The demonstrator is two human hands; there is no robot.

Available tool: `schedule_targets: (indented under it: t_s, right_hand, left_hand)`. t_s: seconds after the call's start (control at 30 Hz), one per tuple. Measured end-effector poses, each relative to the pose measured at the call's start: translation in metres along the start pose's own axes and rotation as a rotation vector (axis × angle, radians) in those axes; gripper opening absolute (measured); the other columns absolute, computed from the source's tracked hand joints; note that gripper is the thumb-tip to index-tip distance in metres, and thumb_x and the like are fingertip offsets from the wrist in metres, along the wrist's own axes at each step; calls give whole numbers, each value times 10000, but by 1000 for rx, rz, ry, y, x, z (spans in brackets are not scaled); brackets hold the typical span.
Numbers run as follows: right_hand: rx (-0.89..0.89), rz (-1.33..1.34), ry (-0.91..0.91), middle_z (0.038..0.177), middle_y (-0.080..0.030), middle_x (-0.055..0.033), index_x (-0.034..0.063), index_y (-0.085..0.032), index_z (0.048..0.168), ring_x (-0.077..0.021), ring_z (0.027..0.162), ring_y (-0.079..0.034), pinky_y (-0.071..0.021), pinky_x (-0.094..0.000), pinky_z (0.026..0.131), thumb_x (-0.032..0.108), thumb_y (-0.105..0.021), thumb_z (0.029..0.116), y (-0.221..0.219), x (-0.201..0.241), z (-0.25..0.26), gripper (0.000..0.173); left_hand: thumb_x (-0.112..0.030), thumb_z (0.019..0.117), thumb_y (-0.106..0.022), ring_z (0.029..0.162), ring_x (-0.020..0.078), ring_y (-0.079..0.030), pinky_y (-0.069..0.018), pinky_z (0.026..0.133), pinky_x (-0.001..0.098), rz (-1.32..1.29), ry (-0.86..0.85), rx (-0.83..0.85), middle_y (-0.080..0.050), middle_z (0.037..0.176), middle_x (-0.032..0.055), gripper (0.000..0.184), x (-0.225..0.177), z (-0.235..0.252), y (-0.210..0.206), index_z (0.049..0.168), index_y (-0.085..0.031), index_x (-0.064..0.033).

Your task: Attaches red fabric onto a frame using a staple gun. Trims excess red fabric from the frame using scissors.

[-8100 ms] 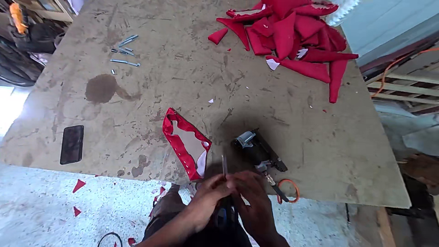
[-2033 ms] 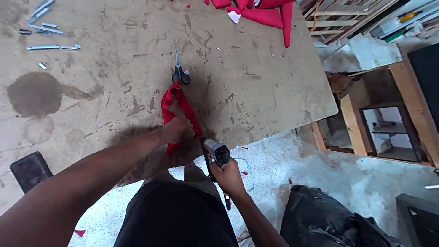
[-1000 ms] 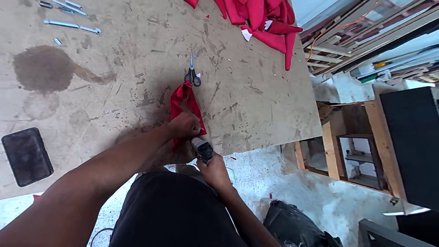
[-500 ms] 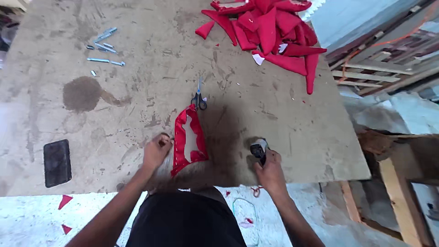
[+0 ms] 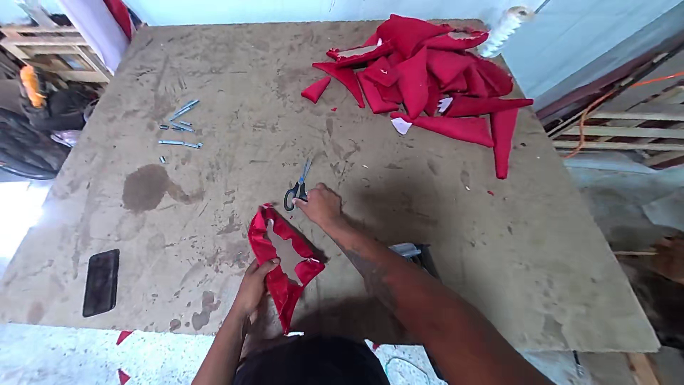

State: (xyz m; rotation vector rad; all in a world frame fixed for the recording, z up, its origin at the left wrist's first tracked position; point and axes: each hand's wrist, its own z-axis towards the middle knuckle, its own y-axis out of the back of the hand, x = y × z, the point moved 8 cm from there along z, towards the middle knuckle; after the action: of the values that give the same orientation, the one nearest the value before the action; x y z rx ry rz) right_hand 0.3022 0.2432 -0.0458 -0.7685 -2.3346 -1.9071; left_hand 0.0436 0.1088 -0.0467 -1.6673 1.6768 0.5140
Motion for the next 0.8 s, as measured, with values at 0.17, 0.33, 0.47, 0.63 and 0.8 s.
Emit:
schedule_targets:
  t_s: [0.17, 0.33, 0.47, 0.63, 0.8]
  right_hand:
    - [-22, -134, 24, 1159, -666, -140, 97, -747, 881, -336, 1078, -647, -541, -588, 852, 850, -554, 800, -11, 26, 12, 781]
    - [-13, -41, 121, 1133, -650, -196, 56, -744, 885, -394, 1066, -637, -561, -607, 854, 543, -743, 880, 0, 13, -7, 487]
    - [285, -77, -42, 1090, -662, -246, -24, -716, 953, -416, 1028, -658, -552, -625, 870, 381, -808, 817, 3, -18, -47, 437]
    - [527, 355, -166, 802, -628, -101, 34, -679, 957, -216, 682, -587, -504, -437, 655, 354, -614, 992, 36, -49, -144, 328]
    - [157, 525, 206, 1187, -713, -22, 115, -743, 852, -143, 1081, -665, -569, -394, 918, 370, -744, 897, 106, 3, -244, 259]
  left_hand:
    - [-129, 903, -623, 820, 252, -720, -632, 713, 438, -315, -366, -200, -693, 963, 178, 407, -42, -47, 38, 1270, -517, 12]
    - [-339, 877, -748, 970, 199, -715, -616, 865, 439, -577, -745, -10, -712, 1062, 96, 473, -122, -83, 71, 1251, -571, -109]
    - [-249, 950, -664, 966, 203, -721, -613, 866, 442, -616, -669, 173, -735, 1041, 106, 217, -176, -50, 60, 1110, -687, -103]
    - [-223, 1034, -531, 916, 250, -721, -618, 812, 455, -608, -373, 109, -709, 1041, 149, 219, -215, -33, 43, 1160, -591, -54]
    - [-256, 1033, -511, 844, 271, -720, -623, 735, 469, -505, -285, 108, -703, 988, 159, 245, -214, -19, 43, 1129, -591, -45]
